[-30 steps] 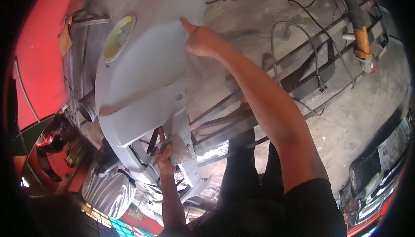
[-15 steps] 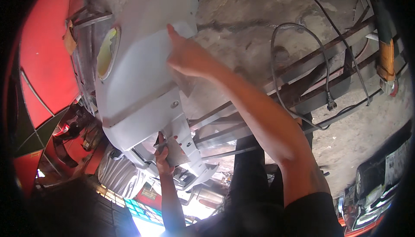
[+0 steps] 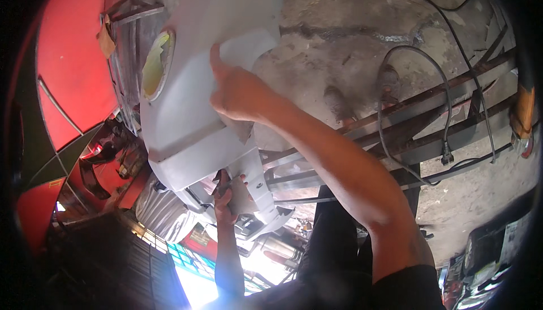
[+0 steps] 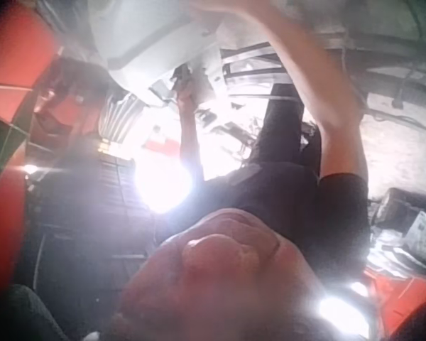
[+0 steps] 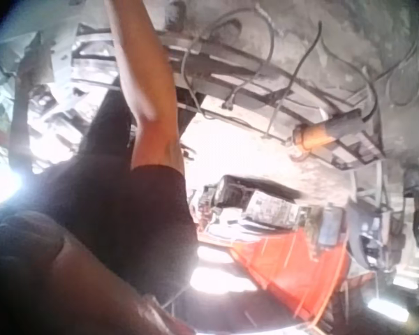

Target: The person uses a sanding block to smooth the surface of a white car bumper. They apply a substance from a container onto the sanding block before working on the bumper, which is placed on a metal stand. The person sands various sections of the bumper, including the edges and the area around the headlight opening.

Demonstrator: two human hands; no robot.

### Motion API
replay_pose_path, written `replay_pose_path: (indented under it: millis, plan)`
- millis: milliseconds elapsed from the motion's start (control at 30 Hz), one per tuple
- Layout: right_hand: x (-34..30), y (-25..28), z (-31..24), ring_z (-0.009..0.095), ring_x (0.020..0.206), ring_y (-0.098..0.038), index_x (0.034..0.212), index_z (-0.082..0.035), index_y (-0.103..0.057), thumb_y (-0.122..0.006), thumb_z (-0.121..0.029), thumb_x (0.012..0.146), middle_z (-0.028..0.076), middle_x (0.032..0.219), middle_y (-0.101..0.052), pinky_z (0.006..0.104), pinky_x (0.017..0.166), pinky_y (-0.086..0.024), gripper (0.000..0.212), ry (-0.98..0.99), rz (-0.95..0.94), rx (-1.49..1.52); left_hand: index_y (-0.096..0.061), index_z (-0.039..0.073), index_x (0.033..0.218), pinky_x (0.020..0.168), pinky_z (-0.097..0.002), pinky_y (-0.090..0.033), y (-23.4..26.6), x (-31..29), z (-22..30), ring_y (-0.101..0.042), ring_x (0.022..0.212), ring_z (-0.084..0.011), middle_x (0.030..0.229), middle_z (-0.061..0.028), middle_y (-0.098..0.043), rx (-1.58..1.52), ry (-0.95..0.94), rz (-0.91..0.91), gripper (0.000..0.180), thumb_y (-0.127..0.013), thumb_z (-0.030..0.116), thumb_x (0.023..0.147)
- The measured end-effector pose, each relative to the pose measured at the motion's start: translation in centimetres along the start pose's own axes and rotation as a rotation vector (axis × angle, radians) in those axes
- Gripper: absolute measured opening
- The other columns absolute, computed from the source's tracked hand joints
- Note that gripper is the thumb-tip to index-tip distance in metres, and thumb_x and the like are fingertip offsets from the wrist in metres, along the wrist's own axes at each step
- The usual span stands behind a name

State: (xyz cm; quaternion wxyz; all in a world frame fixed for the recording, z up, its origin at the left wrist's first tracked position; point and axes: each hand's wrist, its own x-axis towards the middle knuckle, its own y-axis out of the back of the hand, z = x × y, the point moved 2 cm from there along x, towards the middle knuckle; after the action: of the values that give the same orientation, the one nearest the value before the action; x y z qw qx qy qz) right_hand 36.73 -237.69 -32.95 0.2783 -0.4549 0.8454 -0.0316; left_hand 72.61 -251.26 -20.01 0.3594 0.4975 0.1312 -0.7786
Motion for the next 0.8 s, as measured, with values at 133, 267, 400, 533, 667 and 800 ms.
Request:
replay_pose_path:
  millis: [133,267,400,533,667,800]
  plan:
    - [0.0,-1.1,-1.3,0.036,0.079,-0.068,0.167,-0.005,-0.001,-0.056,-0.015,0.089,0.021,0.082,-0.067,0.0451,0.078,-0.053,0.096,0.014,-0.037,-0.109,-0.025,0.014,0.167,0.079,-0.0495,-0.065,-0.5,-0.3,0.3,-0.066,0.115,-0.0332,0.138,-0.0235,-0.061,-0.014,0.005,-0.006,0.1,-0.081,0.027,0.086]
    - [0.2,-1.6,-2.0,0.036,0.078,-0.069,0.169,-0.016,-0.005,-0.054,-0.013,0.09,0.022,0.083,-0.068,0.0469,0.079,-0.054,0.093,0.052,-0.122,-0.267,-0.024,0.015,0.168,0.08,-0.0503,-0.065,-0.6,-0.2,0.3,-0.065,0.116,-0.0339,0.139,-0.0239,-0.061,0.01,0.017,-0.003,0.097,-0.079,0.027,0.088]
    - [-0.1,-0.6,-1.3,0.035,0.078,-0.068,0.17,-0.02,-0.01,-0.055,-0.013,0.089,0.021,0.084,-0.068,0.0468,0.078,-0.054,0.092,0.042,-0.029,-0.279,-0.023,0.012,0.167,0.08,-0.0508,-0.065,-0.4,-0.2,0.1,-0.066,0.116,-0.034,0.138,-0.0244,-0.061,0.013,-0.012,-0.012,0.095,-0.077,0.026,0.09]
    - [-0.4,1.5,1.0,0.032,0.077,-0.067,0.169,-0.019,-0.015,-0.056,-0.014,0.087,0.019,0.083,-0.066,0.0466,0.079,-0.054,0.092,-0.086,0.015,-0.241,-0.022,0.008,0.167,0.08,-0.0516,-0.065,-0.2,-0.1,-0.1,-0.067,0.114,-0.0331,0.137,-0.0245,-0.062,0.019,-0.029,-0.016,0.094,-0.075,0.026,0.091]
    - [-1.6,3.3,3.5,0.027,0.075,-0.062,0.166,-0.017,-0.024,-0.057,-0.015,0.085,0.015,0.08,-0.061,0.0425,0.076,-0.052,0.088,-0.167,0.144,-0.099,-0.021,0.006,0.167,0.087,-0.0447,-0.063,-0.6,-0.6,0.2,-0.068,0.11,-0.0287,0.135,-0.0212,-0.064,0.079,-0.05,-0.002,0.092,-0.072,0.024,0.092]
    - [-5.3,4.8,4.6,0.024,0.076,-0.06,0.153,-0.01,-0.042,-0.059,-0.008,0.084,0.013,0.084,-0.062,0.0374,0.074,-0.05,0.07,-0.123,0.278,0.034,-0.037,-0.001,0.16,0.088,-0.0351,-0.059,-2.0,-2.3,0.8,-0.069,0.104,-0.0216,0.122,-0.0141,-0.069,0.3,-0.176,0.137,0.076,-0.068,0.021,0.094]
